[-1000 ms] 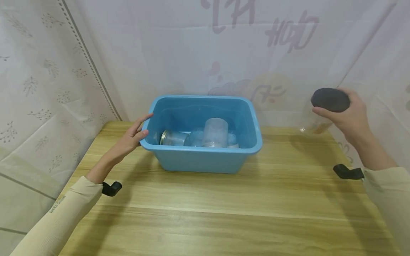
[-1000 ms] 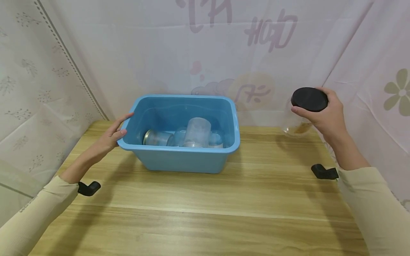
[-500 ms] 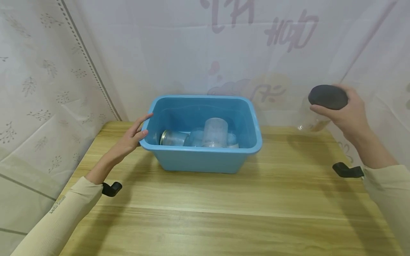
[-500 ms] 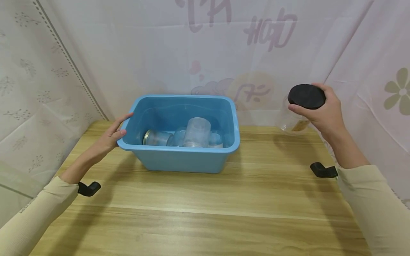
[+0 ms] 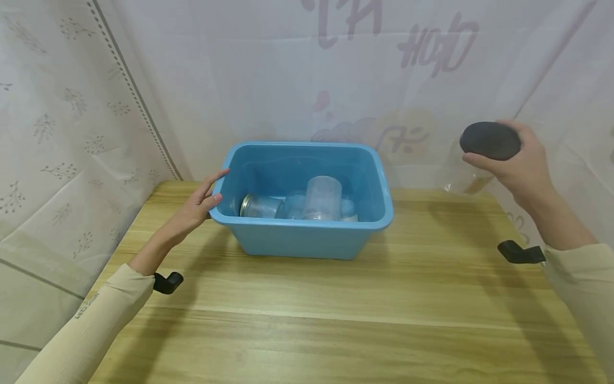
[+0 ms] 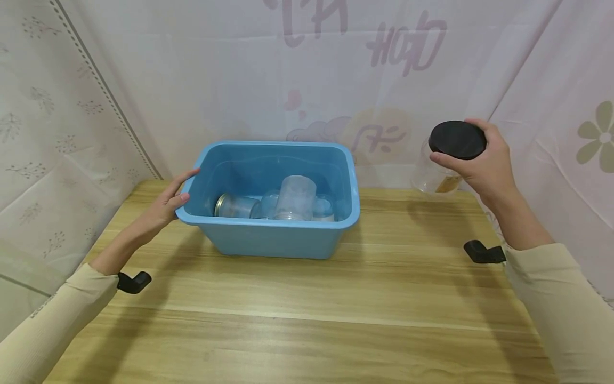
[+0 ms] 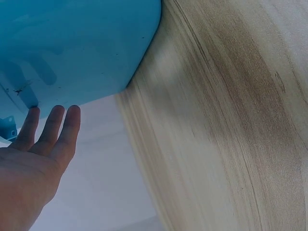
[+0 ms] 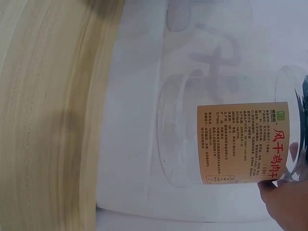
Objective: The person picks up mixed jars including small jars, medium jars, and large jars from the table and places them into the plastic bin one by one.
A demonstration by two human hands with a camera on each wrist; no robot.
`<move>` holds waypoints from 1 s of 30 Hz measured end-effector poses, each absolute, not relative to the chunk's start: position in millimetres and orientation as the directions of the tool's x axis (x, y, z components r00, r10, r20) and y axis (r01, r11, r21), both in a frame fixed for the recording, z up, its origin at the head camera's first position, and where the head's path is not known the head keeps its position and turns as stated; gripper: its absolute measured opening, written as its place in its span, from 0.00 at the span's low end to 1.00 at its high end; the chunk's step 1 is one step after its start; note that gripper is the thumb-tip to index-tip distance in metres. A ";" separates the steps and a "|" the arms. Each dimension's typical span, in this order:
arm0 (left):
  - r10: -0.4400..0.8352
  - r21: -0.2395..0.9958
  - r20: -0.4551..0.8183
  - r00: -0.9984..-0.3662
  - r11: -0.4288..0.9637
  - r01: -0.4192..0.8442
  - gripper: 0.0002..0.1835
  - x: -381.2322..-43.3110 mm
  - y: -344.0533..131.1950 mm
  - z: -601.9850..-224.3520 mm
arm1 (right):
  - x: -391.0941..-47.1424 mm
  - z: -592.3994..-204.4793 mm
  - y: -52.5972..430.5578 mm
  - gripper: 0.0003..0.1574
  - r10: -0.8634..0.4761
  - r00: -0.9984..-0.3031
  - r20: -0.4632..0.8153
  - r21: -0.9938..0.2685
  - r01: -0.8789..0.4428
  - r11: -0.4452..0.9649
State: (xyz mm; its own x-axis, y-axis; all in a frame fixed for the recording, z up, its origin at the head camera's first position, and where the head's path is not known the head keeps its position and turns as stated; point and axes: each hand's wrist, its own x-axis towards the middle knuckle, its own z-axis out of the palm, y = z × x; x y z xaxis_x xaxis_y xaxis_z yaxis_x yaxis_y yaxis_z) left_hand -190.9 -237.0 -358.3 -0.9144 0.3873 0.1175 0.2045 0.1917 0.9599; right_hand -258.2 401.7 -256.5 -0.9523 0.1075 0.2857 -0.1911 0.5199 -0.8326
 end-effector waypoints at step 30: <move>0.389 0.961 0.107 -0.915 0.195 0.196 0.31 -191.6 -237.5 -359.1 | -259.2 -235.9 376.0 0.53 0.028 -0.941 0.337 -0.823 -0.280 0.495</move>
State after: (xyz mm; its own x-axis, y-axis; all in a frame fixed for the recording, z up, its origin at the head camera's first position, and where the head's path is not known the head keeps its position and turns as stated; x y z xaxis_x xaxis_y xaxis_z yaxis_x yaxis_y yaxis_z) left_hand -191.6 -237.5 -359.1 -0.9150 0.3890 0.1073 0.1956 0.1952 0.9611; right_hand -259.2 376.0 -235.9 -0.9412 0.0281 0.3366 -0.2796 0.4946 -0.8230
